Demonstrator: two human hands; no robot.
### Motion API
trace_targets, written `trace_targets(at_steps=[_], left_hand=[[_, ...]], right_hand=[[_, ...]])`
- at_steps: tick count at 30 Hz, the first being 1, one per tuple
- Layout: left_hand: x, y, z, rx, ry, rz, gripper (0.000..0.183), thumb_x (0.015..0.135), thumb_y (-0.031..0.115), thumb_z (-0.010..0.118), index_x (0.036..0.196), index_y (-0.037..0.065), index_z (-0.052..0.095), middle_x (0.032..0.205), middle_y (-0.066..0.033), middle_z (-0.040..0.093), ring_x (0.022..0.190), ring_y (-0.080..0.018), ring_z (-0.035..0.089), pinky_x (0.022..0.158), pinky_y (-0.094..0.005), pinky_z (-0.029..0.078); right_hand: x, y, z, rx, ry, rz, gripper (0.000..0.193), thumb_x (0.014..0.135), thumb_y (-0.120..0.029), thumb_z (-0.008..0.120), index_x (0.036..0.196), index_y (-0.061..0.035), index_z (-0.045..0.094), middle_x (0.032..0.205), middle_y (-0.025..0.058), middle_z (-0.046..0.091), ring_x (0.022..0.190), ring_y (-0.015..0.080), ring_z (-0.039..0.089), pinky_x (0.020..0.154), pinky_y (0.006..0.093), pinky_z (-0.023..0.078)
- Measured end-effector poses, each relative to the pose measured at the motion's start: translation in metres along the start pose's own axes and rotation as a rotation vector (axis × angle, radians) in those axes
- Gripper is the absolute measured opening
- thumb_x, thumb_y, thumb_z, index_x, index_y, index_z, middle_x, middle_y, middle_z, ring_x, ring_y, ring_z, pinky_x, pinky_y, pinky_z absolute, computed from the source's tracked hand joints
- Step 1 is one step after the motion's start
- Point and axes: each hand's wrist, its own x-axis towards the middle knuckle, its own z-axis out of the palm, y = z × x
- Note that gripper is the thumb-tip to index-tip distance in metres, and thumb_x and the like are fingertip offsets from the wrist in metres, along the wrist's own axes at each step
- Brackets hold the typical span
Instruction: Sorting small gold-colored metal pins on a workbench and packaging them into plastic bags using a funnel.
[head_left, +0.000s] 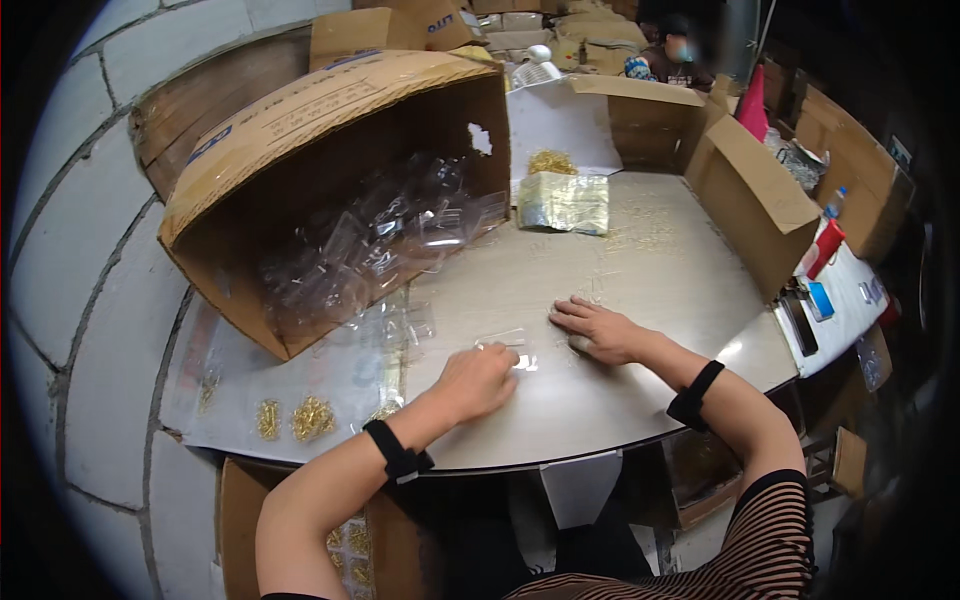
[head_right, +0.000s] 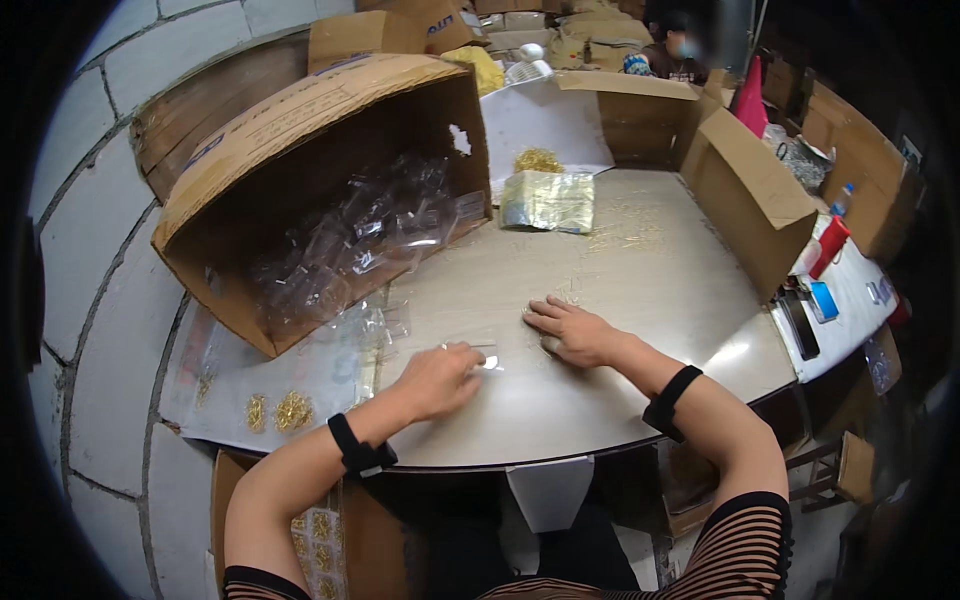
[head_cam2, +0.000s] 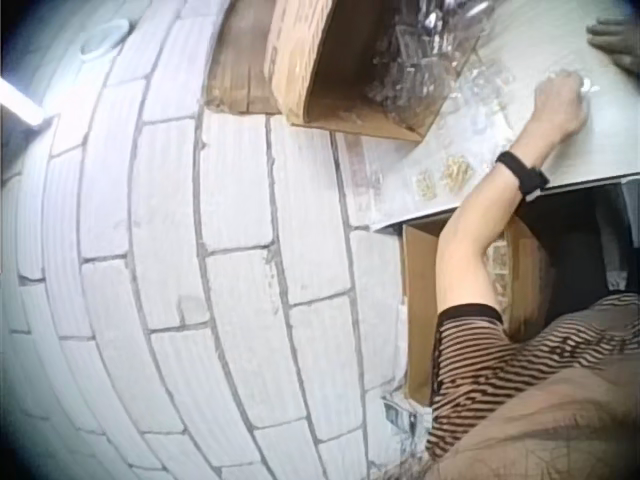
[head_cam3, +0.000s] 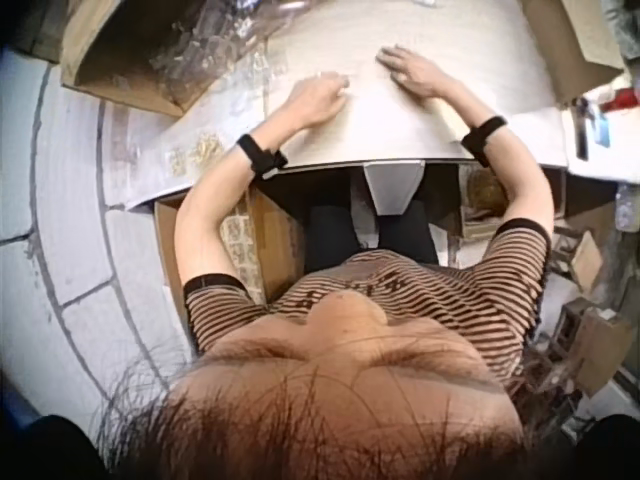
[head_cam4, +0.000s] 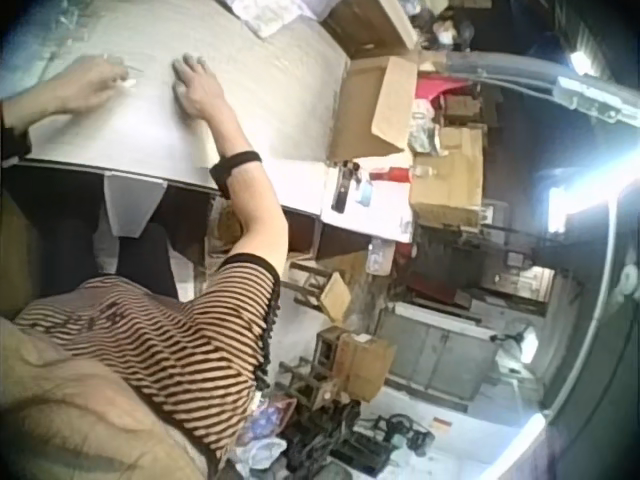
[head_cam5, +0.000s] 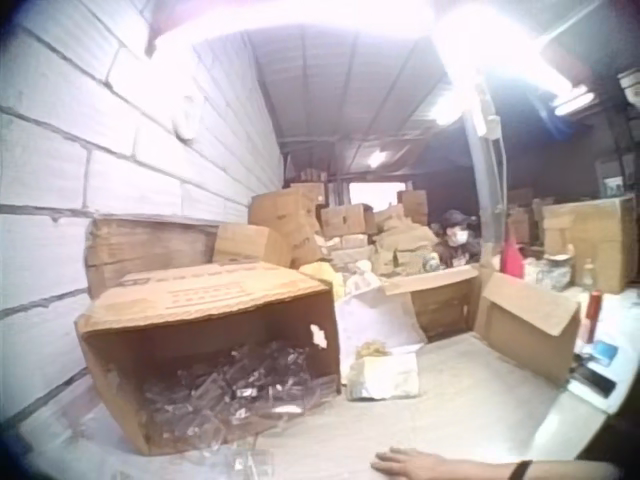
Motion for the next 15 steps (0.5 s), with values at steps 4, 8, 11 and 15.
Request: trace_targets(at_steps=[4, 8, 11, 15], left_hand=[[-0.004, 0.005, -0.001, -0.351, 0.094, -0.021, 0.032, 0.081, 0.031, 0.061, 0.098, 0.004, 0.059, 0.097, -0.0140, 0.059, 0.086, -0.0308, 0.059, 0.074, -0.0393, 0.048], [0.014, 0.012, -0.006, -0.182, 0.070, -0.422, 0.039, 0.078, 0.033, 0.065, 0.095, -0.001, 0.056, 0.102, -0.0180, 0.057, 0.092, -0.0316, 0.057, 0.074, -0.0401, 0.047], [0.015, -0.002, 0.030, -0.076, 0.018, -0.495, 0.038, 0.077, 0.031, 0.065, 0.093, -0.001, 0.056, 0.098, -0.0189, 0.056, 0.089, -0.0341, 0.058, 0.074, -0.0423, 0.047], [0.011, 0.008, 0.037, -0.120, 0.143, -0.526, 0.033, 0.073, 0.024, 0.063, 0.093, -0.001, 0.055, 0.095, -0.0177, 0.054, 0.090, -0.0359, 0.056, 0.078, -0.0428, 0.046]], right_hand=[[-0.018, 0.080, -0.015, 0.332, 0.210, 0.381, 0.051, 0.089, -0.029, 0.046, 0.135, -0.0067, 0.039, 0.145, 0.0165, 0.027, 0.129, 0.0329, 0.034, 0.108, 0.0354, 0.026], [-0.002, 0.132, -0.017, 0.472, 0.247, 0.679, 0.062, 0.091, -0.043, 0.041, 0.142, -0.0106, 0.026, 0.148, 0.0147, 0.021, 0.136, 0.0323, 0.021, 0.111, 0.0391, 0.018], [0.025, 0.073, -0.019, 0.100, -0.062, 0.593, 0.068, 0.091, -0.053, 0.035, 0.145, -0.0152, 0.018, 0.150, 0.0125, 0.014, 0.139, 0.0317, 0.009, 0.112, 0.0461, 0.011], [0.010, 0.016, -0.004, 0.034, -0.091, 0.327, 0.066, 0.091, -0.055, 0.030, 0.145, -0.0183, 0.017, 0.151, 0.0110, 0.010, 0.139, 0.0316, 0.006, 0.111, 0.0519, 0.008]])
